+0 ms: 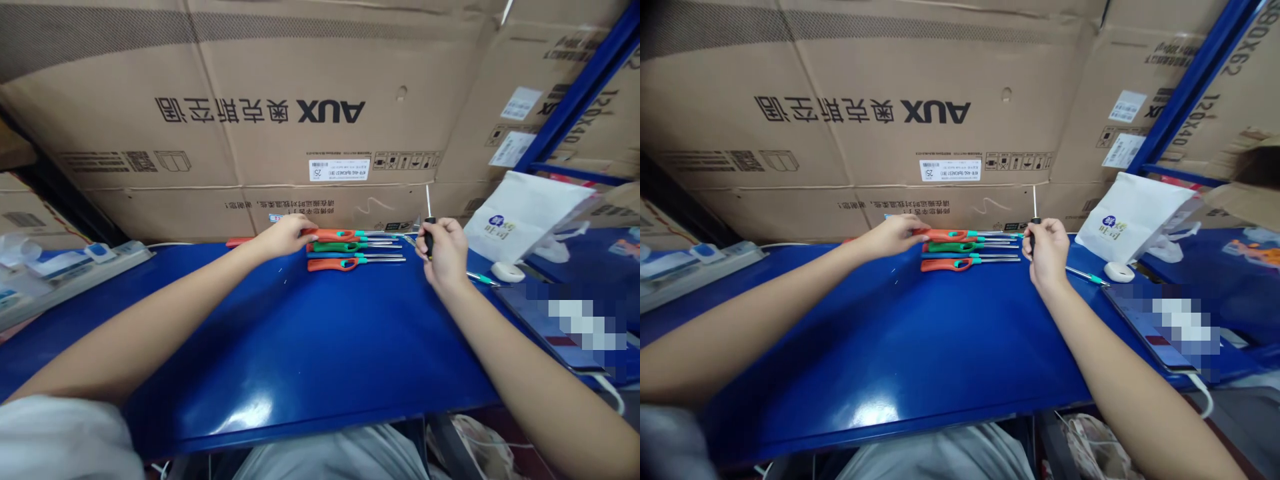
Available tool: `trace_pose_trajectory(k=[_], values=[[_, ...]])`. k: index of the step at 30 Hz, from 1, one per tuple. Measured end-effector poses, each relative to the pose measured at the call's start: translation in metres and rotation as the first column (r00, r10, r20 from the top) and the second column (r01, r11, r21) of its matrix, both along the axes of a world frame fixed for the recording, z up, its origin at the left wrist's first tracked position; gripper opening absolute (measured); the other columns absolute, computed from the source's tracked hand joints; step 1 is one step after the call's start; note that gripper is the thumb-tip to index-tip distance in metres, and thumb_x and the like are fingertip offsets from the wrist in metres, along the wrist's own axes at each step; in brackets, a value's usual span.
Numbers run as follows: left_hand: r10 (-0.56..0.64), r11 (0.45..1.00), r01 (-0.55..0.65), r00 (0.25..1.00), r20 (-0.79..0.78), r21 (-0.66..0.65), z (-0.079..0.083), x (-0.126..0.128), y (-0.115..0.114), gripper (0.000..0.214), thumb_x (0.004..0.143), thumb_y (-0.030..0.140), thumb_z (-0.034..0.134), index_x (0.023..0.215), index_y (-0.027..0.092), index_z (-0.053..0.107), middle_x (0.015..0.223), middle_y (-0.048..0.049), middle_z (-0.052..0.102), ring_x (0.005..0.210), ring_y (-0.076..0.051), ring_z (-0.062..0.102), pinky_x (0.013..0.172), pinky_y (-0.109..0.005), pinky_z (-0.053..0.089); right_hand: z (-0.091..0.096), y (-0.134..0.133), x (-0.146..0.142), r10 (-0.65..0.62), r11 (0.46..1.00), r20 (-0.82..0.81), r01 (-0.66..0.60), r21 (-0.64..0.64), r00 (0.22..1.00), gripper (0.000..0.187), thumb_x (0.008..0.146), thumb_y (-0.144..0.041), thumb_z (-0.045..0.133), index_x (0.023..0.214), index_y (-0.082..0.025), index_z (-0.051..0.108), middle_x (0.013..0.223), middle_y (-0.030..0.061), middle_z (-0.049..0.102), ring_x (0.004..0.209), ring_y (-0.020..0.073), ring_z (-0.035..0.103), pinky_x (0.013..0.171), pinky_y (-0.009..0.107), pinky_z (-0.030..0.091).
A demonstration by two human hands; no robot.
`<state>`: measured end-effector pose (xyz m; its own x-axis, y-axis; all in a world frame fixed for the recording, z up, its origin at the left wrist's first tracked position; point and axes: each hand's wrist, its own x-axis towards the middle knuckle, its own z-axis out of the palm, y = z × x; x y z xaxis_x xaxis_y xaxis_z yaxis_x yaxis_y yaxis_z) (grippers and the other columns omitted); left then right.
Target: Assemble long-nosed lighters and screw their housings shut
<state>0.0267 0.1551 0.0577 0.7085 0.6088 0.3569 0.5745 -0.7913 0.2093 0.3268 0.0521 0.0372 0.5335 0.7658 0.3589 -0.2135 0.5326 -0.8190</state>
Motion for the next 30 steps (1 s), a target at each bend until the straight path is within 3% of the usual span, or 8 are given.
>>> trace_pose_trajectory(k=[8,17,24,30], values=[[0.071,0.997,-0.072,0.997,0.035,0.029,-0.029,0.016,0.042,0.023,0.095,0.027,0.056,0.087,0.014,0.073,0.084,-0.0094,0.069,0.085,-0.024,0.063,0.082,-0.035,0.048,-0.019,0.000,-0.017,0.091,0.995,0.174,-0.082,-0.059,0.981,0.030,0.066,-0.022,0.070,0.075,-0.023,0.041,0.058,-0.0091,0.057,0.033,0.0043,0.040,0.032,0.016,0.024],[0.154,0.983,-0.165,0.981,0.122,0.084,-0.050,0.023,0.048,0.024,0.093,0.029,0.056,0.097,0.014,0.074,0.098,-0.0120,0.069,0.096,-0.025,0.064,0.091,-0.038,0.051,-0.041,0.005,-0.023,0.223,0.972,0.498,-0.155,-0.175,0.838,0.029,0.077,-0.033,0.067,0.085,-0.025,0.040,0.065,-0.0084,0.052,0.040,0.0063,0.039,0.040,0.020,0.028],[0.225,0.964,-0.241,0.964,0.140,0.111,-0.052,0.010,0.031,0.034,0.096,0.033,0.047,0.112,0.014,0.071,0.112,-0.0122,0.068,0.105,-0.025,0.064,0.096,-0.038,0.051,-0.049,0.007,-0.019,0.262,0.945,0.778,0.010,-0.326,0.570,0.023,0.081,-0.039,0.051,0.092,-0.026,0.035,0.070,-0.0061,0.053,0.053,0.0117,0.046,0.053,0.024,0.035],[0.330,0.935,-0.338,0.940,0.084,0.111,-0.051,-0.049,0.021,0.035,0.090,0.033,0.049,0.112,0.014,0.069,0.120,-0.0136,0.067,0.114,-0.028,0.061,0.105,-0.041,0.046,-0.043,0.000,-0.014,0.381,0.884,0.887,0.179,-0.432,0.260,0.023,0.081,-0.025,0.056,0.099,-0.024,0.043,0.066,-0.0043,0.057,0.057,0.0165,0.049,0.059,0.027,0.034]])
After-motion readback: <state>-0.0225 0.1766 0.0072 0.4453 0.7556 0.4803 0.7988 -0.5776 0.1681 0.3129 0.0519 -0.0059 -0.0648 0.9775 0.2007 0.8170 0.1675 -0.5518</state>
